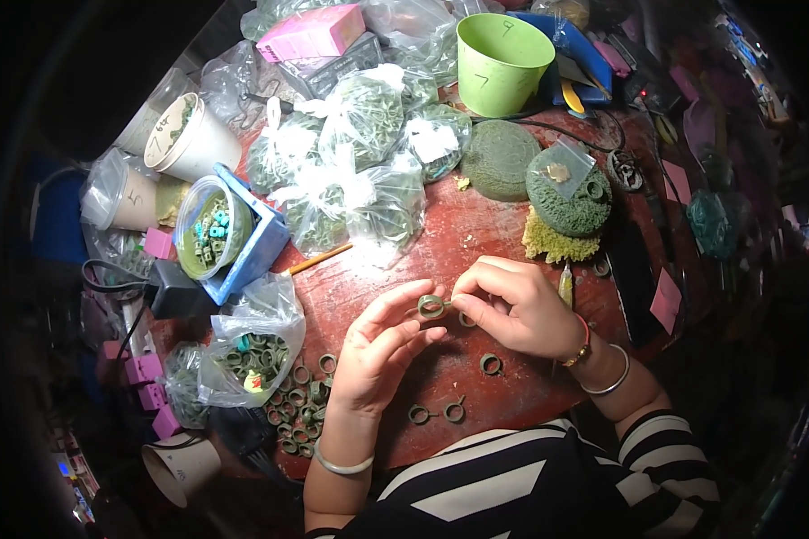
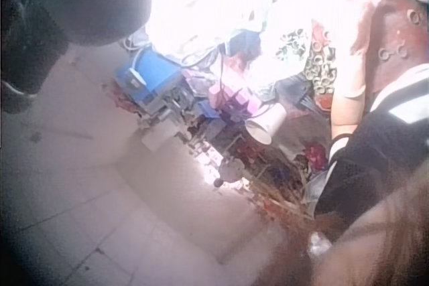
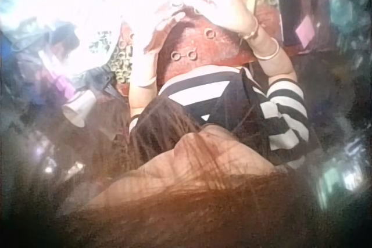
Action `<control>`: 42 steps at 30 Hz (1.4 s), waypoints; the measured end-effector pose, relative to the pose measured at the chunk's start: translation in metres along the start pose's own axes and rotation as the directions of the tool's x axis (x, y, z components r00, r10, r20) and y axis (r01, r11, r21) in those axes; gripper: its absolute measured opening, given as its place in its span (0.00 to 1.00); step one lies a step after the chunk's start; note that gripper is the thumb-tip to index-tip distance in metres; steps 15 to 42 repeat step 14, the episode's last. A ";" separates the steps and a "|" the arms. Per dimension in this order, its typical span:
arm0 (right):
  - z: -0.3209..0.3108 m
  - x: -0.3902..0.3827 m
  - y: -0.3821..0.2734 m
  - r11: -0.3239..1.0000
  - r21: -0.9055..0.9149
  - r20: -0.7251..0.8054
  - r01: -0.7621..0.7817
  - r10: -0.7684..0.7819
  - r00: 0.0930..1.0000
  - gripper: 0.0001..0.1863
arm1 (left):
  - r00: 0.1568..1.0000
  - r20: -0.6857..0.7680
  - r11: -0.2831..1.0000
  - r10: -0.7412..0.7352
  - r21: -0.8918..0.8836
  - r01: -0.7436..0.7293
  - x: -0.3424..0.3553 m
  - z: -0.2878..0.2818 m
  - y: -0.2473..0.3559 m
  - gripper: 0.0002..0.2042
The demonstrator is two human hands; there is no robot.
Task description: The person sorts through green plastic rings on a red table, picking them up and placing some into a clear plastic bag while leaving others on the table surface.
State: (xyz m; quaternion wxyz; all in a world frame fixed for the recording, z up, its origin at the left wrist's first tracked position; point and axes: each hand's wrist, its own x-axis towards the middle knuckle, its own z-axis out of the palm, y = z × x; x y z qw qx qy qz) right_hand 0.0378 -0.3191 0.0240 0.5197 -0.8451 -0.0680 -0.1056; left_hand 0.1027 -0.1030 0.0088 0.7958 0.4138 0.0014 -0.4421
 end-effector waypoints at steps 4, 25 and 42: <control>-0.001 0.000 -0.001 0.998 0.038 0.033 -0.054 0.053 0.998 0.05 | 0.999 0.043 1.000 0.007 0.030 -0.008 0.001 0.001 -0.002 0.23; -0.001 0.000 0.001 0.995 0.067 0.119 -0.076 0.068 0.991 0.05 | 0.996 0.084 0.996 0.037 0.083 -0.044 0.002 -0.004 -0.007 0.24; -0.001 0.000 0.001 0.995 0.067 0.119 -0.076 0.068 0.991 0.05 | 0.996 0.084 0.996 0.037 0.083 -0.044 0.002 -0.004 -0.007 0.24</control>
